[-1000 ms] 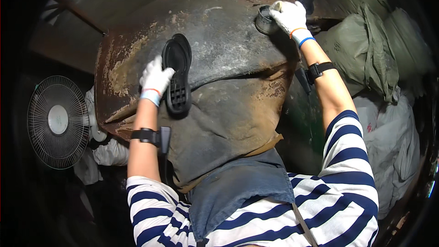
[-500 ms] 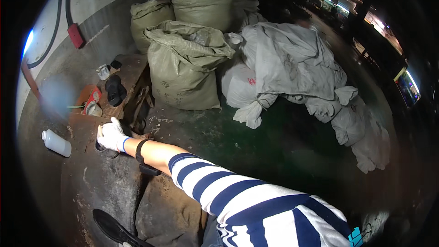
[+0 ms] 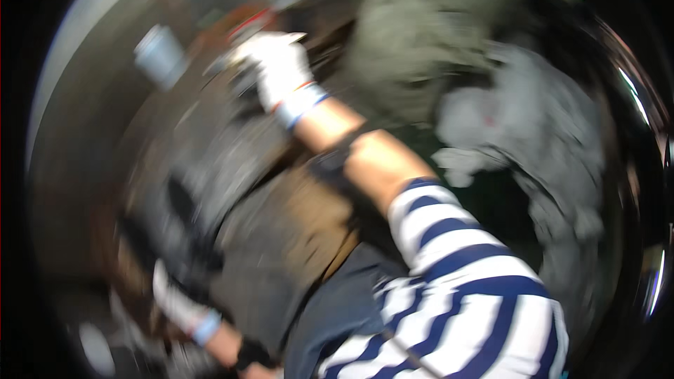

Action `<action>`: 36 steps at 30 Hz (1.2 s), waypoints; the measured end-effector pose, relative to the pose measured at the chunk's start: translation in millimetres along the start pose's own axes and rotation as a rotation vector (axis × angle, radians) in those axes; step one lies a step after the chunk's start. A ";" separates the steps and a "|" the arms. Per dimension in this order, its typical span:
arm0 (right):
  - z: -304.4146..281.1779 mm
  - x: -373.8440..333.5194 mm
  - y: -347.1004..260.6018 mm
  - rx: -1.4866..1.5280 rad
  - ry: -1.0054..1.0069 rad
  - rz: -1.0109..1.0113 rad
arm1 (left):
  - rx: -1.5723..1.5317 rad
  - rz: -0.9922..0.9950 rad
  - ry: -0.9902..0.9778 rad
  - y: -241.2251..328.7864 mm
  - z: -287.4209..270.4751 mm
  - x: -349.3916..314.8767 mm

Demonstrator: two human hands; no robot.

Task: The person applies liquid to shoe soles with a brush, turning each one to coat the edges and bottom. After finishing a sole, the person tosses it onto a pile on the floor and picks up another from the workbench.

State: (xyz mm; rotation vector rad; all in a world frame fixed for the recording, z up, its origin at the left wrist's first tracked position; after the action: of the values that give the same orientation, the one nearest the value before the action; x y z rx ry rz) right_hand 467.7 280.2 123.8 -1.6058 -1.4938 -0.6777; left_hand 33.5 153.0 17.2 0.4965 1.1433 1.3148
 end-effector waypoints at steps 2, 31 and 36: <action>-48.9 -2.1 -54.9 0.627 0.050 -0.084 | -0.209 -0.019 0.005 -11.6 -12.5 -3.4; -78.1 -105.7 -153.1 1.014 -0.568 0.101 | -0.607 -0.494 -0.628 -106.1 110.3 -46.4; -94.6 -138.5 -173.8 1.312 -0.753 0.352 | -0.750 -0.295 -0.726 -84.0 101.6 -10.7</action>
State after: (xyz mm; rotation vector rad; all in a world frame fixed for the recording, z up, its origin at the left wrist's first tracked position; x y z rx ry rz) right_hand 290.3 119.0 93.3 -0.9567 -1.4933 1.0616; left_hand 163.5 152.3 -6.8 0.1932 0.0815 1.0615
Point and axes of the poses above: each hand's wrist, its own x-axis towards the middle knuckle, its own z-axis out of the palm, y = z × x, the point moved 10 cm from there along x, towards the middle knuckle
